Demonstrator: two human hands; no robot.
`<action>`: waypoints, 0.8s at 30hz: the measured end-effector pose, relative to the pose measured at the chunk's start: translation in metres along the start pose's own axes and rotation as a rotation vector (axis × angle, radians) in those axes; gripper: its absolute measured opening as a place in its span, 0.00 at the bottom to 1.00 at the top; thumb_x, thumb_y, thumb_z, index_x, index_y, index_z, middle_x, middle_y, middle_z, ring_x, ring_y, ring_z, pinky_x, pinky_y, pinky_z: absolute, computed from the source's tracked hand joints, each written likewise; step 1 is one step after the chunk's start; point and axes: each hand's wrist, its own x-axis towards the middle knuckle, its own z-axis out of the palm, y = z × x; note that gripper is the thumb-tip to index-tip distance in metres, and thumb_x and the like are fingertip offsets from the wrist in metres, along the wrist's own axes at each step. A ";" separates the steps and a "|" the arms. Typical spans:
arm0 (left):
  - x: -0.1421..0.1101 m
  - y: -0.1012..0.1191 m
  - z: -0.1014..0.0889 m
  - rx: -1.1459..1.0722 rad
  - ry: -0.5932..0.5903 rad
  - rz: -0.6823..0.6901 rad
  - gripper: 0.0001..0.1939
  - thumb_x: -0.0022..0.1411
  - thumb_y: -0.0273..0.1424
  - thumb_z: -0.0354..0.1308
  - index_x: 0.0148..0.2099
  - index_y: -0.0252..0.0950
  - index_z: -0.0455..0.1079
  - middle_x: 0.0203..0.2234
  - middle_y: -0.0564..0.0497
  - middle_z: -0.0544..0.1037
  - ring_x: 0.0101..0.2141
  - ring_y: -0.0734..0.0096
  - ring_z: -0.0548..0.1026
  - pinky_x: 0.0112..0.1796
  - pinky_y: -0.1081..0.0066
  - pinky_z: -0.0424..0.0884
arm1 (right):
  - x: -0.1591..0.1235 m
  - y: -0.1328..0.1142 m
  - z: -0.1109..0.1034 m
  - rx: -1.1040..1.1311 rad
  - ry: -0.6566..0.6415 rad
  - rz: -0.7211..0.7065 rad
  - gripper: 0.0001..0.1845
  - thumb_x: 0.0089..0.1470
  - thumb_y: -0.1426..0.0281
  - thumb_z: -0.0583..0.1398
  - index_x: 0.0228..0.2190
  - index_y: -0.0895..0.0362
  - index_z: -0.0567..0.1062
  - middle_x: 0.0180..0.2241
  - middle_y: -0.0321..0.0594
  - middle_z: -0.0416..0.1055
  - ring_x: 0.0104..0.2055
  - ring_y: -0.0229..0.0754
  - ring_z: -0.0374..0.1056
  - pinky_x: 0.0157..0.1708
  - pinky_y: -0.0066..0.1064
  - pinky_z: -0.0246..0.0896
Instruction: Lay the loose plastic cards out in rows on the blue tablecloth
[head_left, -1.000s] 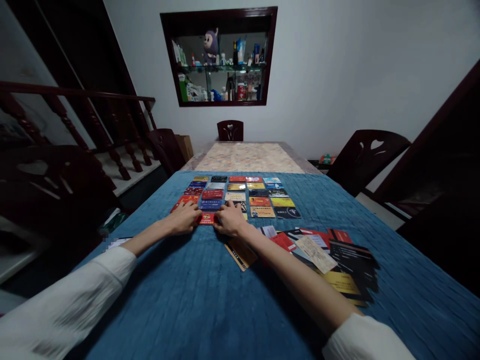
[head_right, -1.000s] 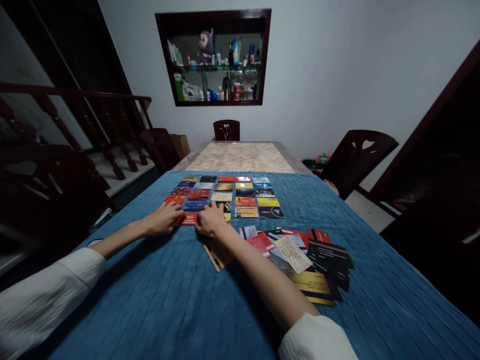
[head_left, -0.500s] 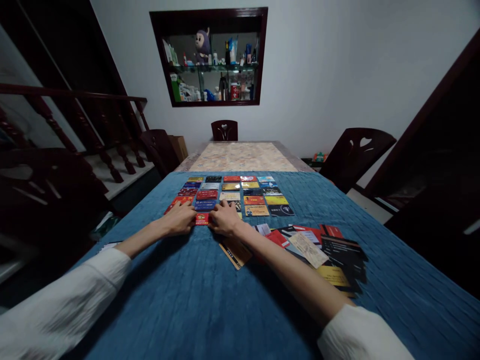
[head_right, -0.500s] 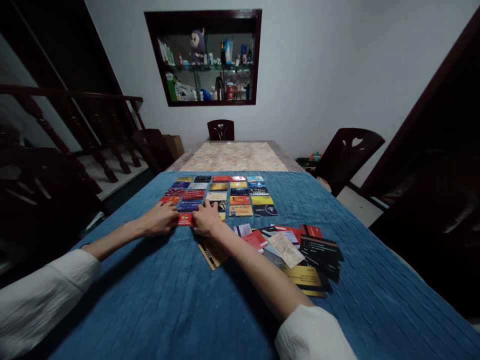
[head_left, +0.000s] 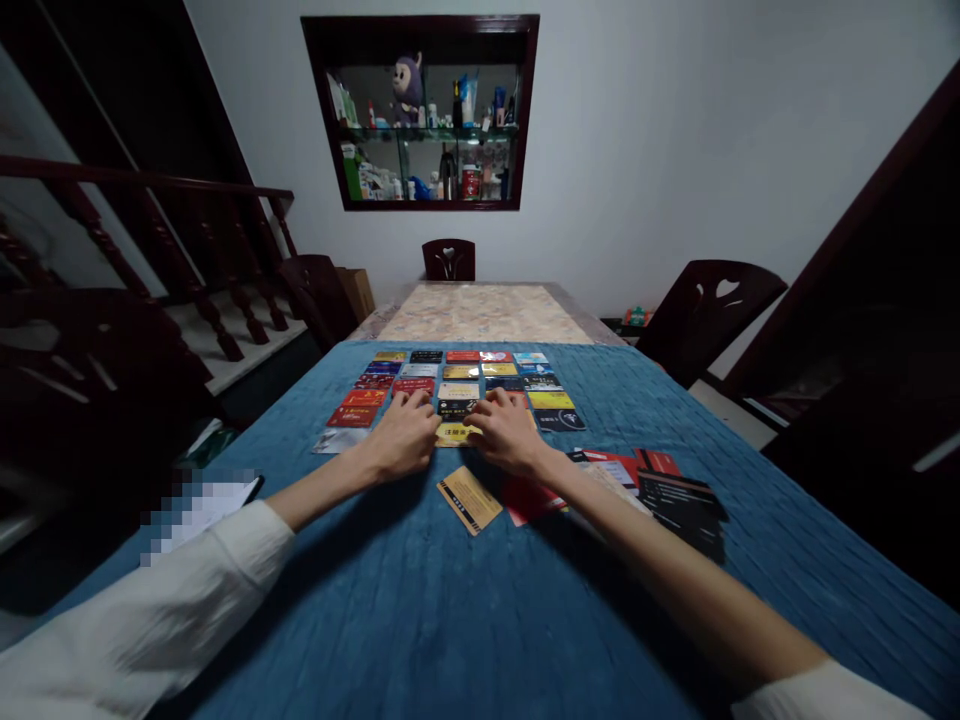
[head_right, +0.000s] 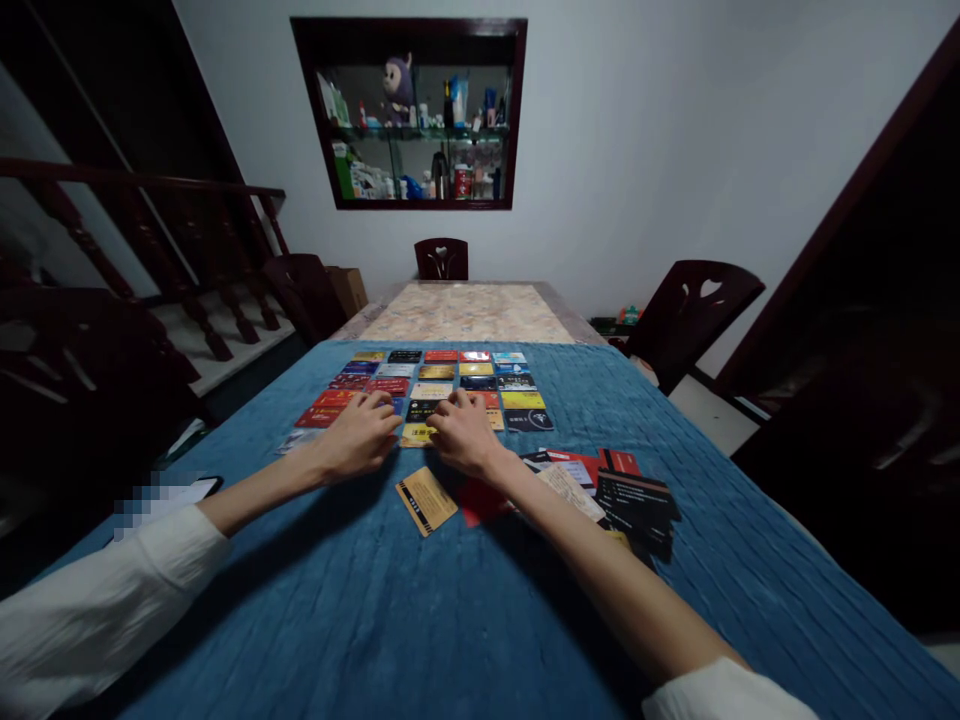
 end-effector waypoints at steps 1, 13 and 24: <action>0.002 0.006 -0.001 -0.003 0.005 0.013 0.08 0.61 0.27 0.53 0.41 0.33 0.72 0.41 0.37 0.77 0.53 0.46 0.64 0.50 0.51 0.60 | -0.006 0.004 -0.001 -0.005 0.005 0.008 0.16 0.63 0.64 0.55 0.48 0.52 0.77 0.51 0.46 0.72 0.56 0.54 0.53 0.46 0.43 0.47; 0.014 0.073 0.004 -0.066 0.087 0.235 0.11 0.63 0.34 0.55 0.41 0.33 0.73 0.40 0.37 0.77 0.51 0.46 0.66 0.48 0.51 0.61 | -0.081 0.036 0.003 -0.002 0.084 -0.027 0.13 0.61 0.67 0.58 0.45 0.49 0.78 0.46 0.44 0.75 0.54 0.52 0.57 0.48 0.44 0.47; 0.017 0.106 0.011 -0.166 0.100 0.276 0.20 0.66 0.42 0.51 0.44 0.31 0.74 0.40 0.36 0.78 0.49 0.46 0.67 0.48 0.49 0.62 | -0.120 0.040 -0.004 0.091 0.042 -0.035 0.16 0.60 0.59 0.59 0.47 0.50 0.77 0.48 0.46 0.74 0.54 0.53 0.57 0.50 0.46 0.49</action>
